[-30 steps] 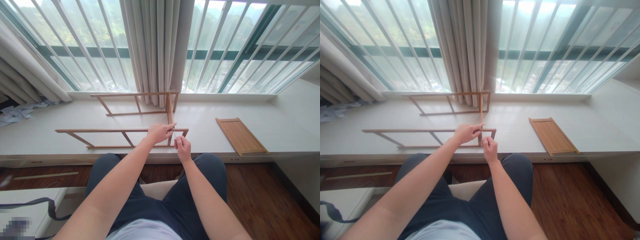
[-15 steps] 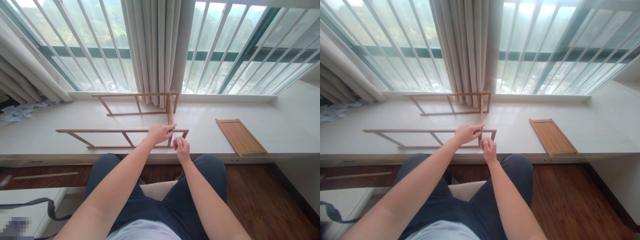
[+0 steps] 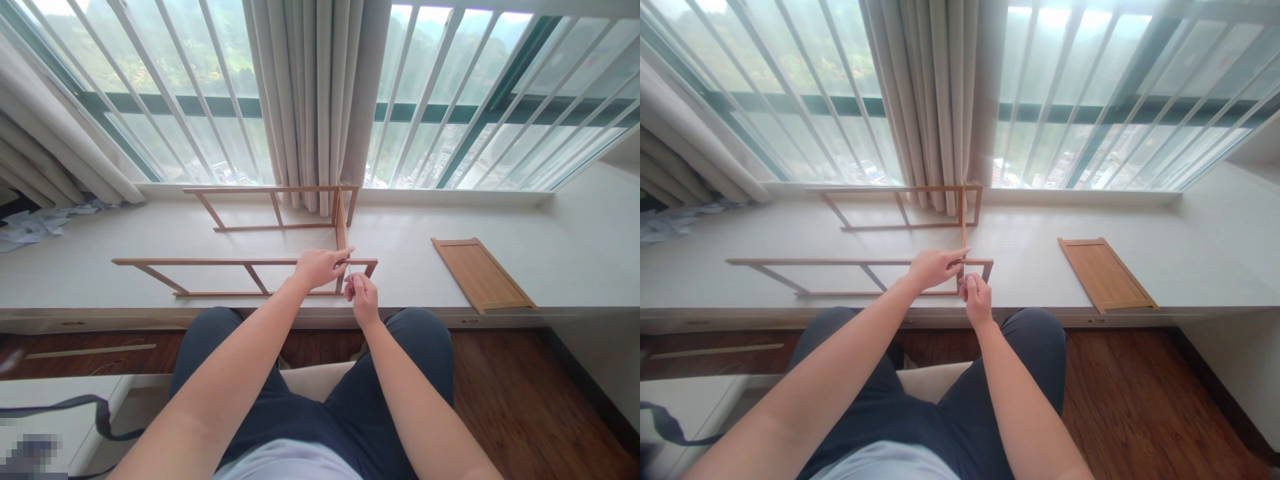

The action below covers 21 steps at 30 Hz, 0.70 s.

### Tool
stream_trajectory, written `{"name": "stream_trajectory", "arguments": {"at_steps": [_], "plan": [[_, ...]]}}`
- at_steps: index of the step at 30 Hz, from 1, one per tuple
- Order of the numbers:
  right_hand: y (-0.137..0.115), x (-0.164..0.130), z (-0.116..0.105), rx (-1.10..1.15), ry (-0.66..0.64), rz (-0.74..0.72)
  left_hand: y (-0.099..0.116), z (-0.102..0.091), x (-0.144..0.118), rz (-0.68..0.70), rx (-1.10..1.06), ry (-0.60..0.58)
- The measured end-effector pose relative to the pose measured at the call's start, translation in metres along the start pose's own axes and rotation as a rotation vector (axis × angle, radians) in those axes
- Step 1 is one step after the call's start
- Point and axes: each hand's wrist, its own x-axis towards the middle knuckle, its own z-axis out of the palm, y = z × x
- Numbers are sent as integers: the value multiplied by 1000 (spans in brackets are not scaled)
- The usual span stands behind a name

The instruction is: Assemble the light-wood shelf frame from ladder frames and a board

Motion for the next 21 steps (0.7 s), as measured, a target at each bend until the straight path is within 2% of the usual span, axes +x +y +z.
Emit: {"name": "stream_trajectory", "arguments": {"at_steps": [21], "plan": [[1, -1, 1, 47, -27, 16, 1, 0, 1, 1, 4, -6]]}}
